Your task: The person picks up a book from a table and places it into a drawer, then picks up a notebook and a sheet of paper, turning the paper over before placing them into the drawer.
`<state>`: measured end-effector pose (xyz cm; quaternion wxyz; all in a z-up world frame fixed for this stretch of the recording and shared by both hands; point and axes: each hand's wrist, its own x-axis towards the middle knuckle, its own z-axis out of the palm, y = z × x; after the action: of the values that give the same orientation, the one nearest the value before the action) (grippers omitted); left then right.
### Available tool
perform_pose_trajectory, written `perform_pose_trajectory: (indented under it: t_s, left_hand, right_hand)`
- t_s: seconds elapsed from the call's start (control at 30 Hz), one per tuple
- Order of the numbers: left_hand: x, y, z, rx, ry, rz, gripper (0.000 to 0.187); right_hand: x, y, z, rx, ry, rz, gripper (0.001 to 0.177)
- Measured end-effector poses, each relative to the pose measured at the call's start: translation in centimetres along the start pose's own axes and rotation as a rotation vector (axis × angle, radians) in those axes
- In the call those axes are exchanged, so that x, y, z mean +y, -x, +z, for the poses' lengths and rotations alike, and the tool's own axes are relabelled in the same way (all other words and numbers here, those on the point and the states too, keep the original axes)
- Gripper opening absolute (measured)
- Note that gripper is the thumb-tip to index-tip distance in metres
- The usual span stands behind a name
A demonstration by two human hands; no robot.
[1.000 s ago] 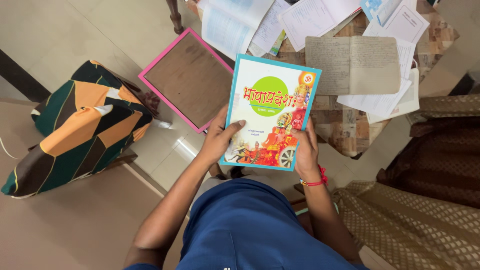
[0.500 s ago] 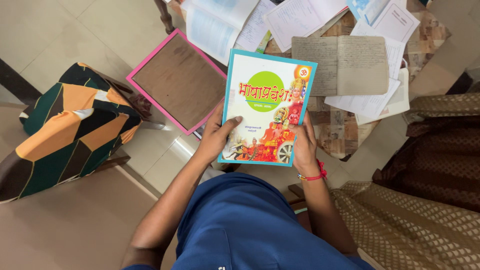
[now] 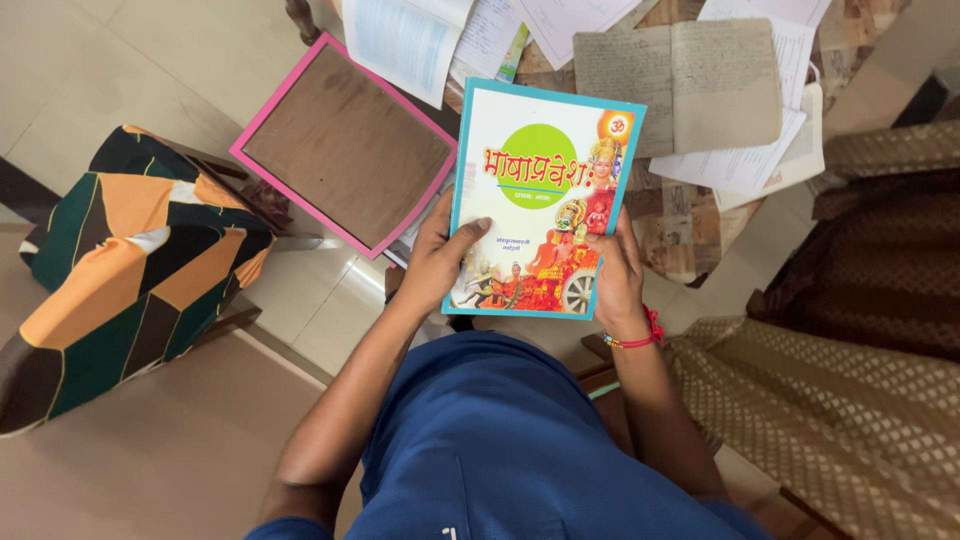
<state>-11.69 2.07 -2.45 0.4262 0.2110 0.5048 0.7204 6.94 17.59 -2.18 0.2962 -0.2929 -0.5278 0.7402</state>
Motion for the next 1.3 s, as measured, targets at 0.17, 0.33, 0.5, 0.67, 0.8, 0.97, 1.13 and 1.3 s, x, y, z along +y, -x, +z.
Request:
perform_pose_trajectory:
  t_s: [0.17, 0.33, 0.5, 0.67, 0.8, 0.97, 1.13, 1.3]
  left_hand:
    - [0.3, -0.8, -1.7, -0.052, 0.029, -0.007, 0.05]
    - [1.6, -2.1, -3.9, -0.108, -0.017, -0.034, 0.05]
    - [3.4, -3.3, -5.9, -0.213, 0.021, -0.072, 0.044]
    - [4.2, -4.8, -7.7, -0.308, 0.008, -0.116, 0.043]
    - [4.5, -5.9, -8.8, -0.382, -0.019, -0.131, 0.042]
    - [4.7, -6.6, -9.6, -0.445, -0.014, -0.178, 0.044]
    - [4.8, -7.2, -9.6, -0.491, -0.011, -0.231, 0.045]
    - [5.2, -7.3, -9.1, -0.532, -0.044, -0.202, 0.046]
  right_hand:
    - [0.1, 0.4, 1.8, 0.049, 0.015, -0.016, 0.061]
    - [0.4, 1.0, 5.0, 0.153, 0.001, -0.049, 0.062]
    - [0.9, 1.6, 7.7, 0.216, 0.021, -0.079, 0.059]
    - [2.0, 2.3, 9.8, 0.306, -0.022, -0.083, 0.055]
    - [3.0, 2.9, 11.2, 0.402, -0.037, -0.089, 0.053]
    - [3.7, 3.7, 12.7, 0.496, -0.145, -0.077, 0.055]
    - [4.5, 4.4, 13.1, 0.5, -0.187, -0.142, 0.055]
    - [5.3, 4.9, 12.5, 0.559, -0.234, -0.149, 0.052]
